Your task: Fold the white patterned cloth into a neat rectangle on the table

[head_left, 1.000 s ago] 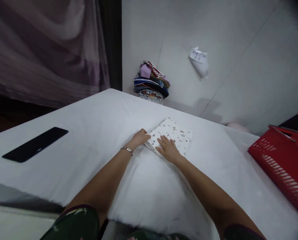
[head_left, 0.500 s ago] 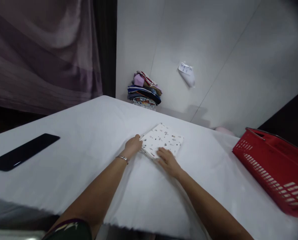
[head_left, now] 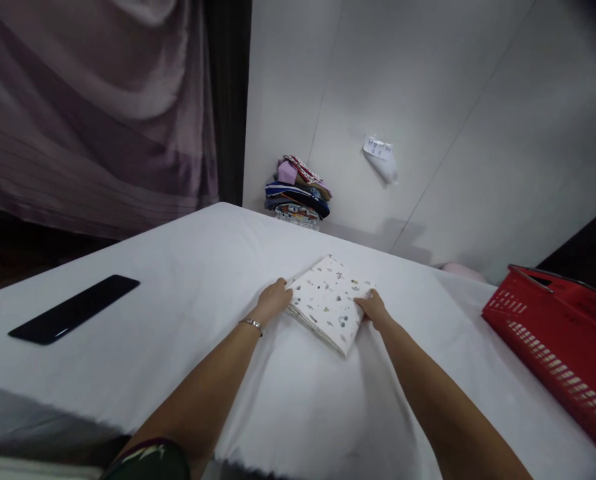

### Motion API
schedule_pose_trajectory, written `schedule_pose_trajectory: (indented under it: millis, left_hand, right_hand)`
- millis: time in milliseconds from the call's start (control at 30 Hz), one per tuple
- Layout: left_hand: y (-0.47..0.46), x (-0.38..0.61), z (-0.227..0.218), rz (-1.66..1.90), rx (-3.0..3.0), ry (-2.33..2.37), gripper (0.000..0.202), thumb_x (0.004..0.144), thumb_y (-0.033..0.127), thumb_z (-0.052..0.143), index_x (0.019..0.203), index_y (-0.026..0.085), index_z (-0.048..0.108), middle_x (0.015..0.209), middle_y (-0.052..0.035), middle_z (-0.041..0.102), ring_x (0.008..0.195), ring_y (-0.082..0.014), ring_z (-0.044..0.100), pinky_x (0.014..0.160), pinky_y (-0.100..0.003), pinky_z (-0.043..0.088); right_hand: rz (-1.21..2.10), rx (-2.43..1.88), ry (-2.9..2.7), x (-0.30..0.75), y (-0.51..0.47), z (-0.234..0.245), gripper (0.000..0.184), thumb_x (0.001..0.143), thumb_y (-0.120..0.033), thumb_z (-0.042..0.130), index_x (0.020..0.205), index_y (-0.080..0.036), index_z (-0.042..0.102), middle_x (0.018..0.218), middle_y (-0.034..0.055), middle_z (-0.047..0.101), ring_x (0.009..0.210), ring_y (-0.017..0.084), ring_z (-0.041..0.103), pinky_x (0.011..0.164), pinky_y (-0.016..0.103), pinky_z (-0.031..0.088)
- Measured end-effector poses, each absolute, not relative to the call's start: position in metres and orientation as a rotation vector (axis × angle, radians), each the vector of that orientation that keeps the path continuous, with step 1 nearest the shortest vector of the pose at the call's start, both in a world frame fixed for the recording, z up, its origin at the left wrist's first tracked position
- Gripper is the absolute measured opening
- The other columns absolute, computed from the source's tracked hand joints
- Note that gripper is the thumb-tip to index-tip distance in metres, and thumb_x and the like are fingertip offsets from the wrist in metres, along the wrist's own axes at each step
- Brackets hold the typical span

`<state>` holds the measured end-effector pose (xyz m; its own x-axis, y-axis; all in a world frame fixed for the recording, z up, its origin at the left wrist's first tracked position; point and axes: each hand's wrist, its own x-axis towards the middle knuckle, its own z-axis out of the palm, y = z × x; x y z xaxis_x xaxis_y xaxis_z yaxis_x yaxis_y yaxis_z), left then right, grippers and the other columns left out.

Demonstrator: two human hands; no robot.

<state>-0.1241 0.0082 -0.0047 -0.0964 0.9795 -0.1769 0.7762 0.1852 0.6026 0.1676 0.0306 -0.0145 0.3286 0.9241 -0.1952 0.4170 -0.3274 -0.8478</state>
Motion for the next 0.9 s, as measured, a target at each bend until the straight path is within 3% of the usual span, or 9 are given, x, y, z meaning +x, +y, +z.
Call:
schedule_pose_trajectory:
  millis: [133,267,333,467,567,700,800,900]
  left_hand:
    - [-0.003,-0.113,-0.002,0.411,1.609,1.713,0.036,0.072,0.032,0.057,0.104,0.015,0.053,0.094,-0.0090,0.067,0.077,-0.0181,0.064,0.060,-0.023,0.046]
    - [-0.015,-0.095,-0.002,0.288,1.583,1.464,0.034,0.066,0.032,0.064,0.093,0.014,0.053,0.080,-0.0064,0.066,0.055,-0.0139,0.061,0.046,-0.021,0.046]
    - [-0.018,-0.092,-0.001,0.271,1.573,1.436,0.034,0.065,0.032,0.064,0.091,0.014,0.051,0.079,-0.0070,0.065,0.053,-0.0139,0.061,0.044,-0.021,0.047]
    - [-0.018,-0.096,0.004,0.270,1.499,1.389,0.036,0.066,0.035,0.065,0.090,0.014,0.049,0.078,-0.0074,0.064,0.052,-0.0134,0.061,0.046,-0.021,0.049]
    - [-0.017,-0.097,0.005,0.270,1.479,1.377,0.035,0.066,0.034,0.066,0.088,0.013,0.048,0.074,-0.0068,0.064,0.051,-0.0139,0.061,0.046,-0.022,0.051]
    - [-0.019,-0.096,0.007,0.220,1.490,1.340,0.031,0.067,0.032,0.065,0.085,0.014,0.048,0.063,-0.0044,0.063,0.053,-0.0172,0.064,0.047,-0.024,0.053]
    - [-0.020,-0.095,0.008,0.165,1.530,1.338,0.029,0.067,0.033,0.064,0.082,0.014,0.048,0.058,-0.0045,0.062,0.054,-0.0197,0.064,0.046,-0.026,0.053]
    - [-0.021,-0.095,0.009,0.138,1.578,1.343,0.029,0.067,0.035,0.063,0.081,0.014,0.049,0.060,-0.0069,0.064,0.055,-0.0209,0.065,0.045,-0.026,0.052]
  right_hand:
    - [0.825,-1.895,-1.200,0.188,0.032,-0.009,0.081,0.072,-0.027,0.064,0.141,-0.017,0.023,0.108,0.0120,0.063,0.082,0.018,0.063,0.056,0.023,0.052]
    - [0.657,-2.094,-1.402,0.218,0.025,-0.012,0.067,0.074,-0.030,0.061,0.133,-0.009,0.039,0.091,0.0113,0.066,0.079,0.022,0.064,0.063,0.030,0.051]
    - [0.602,-2.125,-1.457,0.221,0.025,-0.013,0.062,0.072,-0.025,0.062,0.130,-0.009,0.044,0.105,0.0156,0.063,0.097,0.027,0.060,0.078,0.037,0.049]
    - [0.279,-2.002,-1.815,0.190,0.033,-0.008,0.060,0.076,-0.022,0.056,0.134,-0.014,0.041,0.141,0.0143,0.037,0.132,0.027,0.029,0.106,0.039,0.027]
    - [0.105,-1.781,-2.218,0.146,0.039,-0.005,0.055,0.086,-0.032,0.044,0.136,-0.010,0.037,0.145,0.0137,0.030,0.135,0.023,0.022,0.109,0.037,0.019]
    - [0.203,-1.759,-2.451,0.100,0.037,-0.017,0.055,0.091,-0.040,0.033,0.140,-0.015,0.030,0.149,0.0098,0.023,0.138,0.023,0.015,0.109,0.044,0.014]
    - [0.290,-1.711,-2.493,0.094,0.039,-0.025,0.055,0.091,-0.041,0.033,0.139,-0.015,0.034,0.148,0.0094,0.025,0.137,0.023,0.017,0.109,0.045,0.015]
    - [0.356,-1.713,-2.317,0.102,0.055,-0.015,0.045,0.088,-0.039,0.038,0.126,-0.018,0.051,0.138,0.0076,0.044,0.128,0.021,0.037,0.104,0.034,0.029]
